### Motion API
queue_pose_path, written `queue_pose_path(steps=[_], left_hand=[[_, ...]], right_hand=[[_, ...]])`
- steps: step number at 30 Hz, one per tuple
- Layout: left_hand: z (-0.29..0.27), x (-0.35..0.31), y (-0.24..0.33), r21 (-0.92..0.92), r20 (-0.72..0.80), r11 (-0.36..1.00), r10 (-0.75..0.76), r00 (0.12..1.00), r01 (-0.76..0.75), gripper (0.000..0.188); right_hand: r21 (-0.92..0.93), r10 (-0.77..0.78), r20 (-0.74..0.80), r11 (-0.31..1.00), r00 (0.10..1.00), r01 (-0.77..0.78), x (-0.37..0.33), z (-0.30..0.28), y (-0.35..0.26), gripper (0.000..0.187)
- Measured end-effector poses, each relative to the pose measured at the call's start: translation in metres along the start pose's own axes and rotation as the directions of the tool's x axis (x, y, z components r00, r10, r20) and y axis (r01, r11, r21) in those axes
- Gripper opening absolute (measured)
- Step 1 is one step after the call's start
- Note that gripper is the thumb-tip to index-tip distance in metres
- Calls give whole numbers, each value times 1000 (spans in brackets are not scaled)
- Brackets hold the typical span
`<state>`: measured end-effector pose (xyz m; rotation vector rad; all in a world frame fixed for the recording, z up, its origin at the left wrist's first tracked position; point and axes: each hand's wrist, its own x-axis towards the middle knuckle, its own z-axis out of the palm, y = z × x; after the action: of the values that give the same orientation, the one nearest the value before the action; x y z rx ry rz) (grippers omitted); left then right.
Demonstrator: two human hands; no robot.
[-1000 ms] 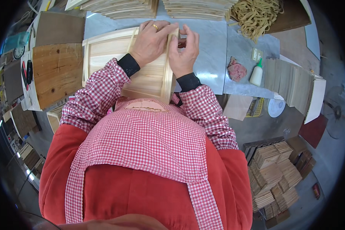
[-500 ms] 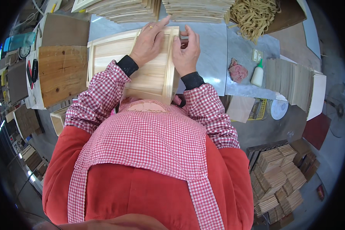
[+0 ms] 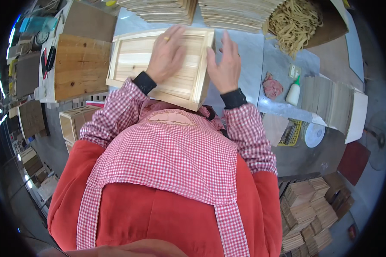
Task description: Applying glue to wooden panels and assembling them into boxes, then stacking the finished items.
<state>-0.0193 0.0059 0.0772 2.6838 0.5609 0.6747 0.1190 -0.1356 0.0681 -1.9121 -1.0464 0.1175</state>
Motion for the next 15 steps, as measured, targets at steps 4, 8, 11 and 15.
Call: queue_pose_path(steps=[4,8,11,15], left_hand=[[-32,-28,-5,-65,-28,943,-330,944,327,36],[-23,-20,-17,-117,119,803,-574,810,585,30],[-4,0,-46,2,93,828,-558,825,560,23],[-42,5,-135,-311,52,614,-751,658,726,17]], right_hand=[[23,-63,1,998,998,63,-34,1,-18,56],[-18,-13,27,1000,1000,13,-49,14,-32,59],[-33,29,35,999,999,-28,-52,17,-36,61],[-78,28,32,997,999,-25,-54,20,-33,63]])
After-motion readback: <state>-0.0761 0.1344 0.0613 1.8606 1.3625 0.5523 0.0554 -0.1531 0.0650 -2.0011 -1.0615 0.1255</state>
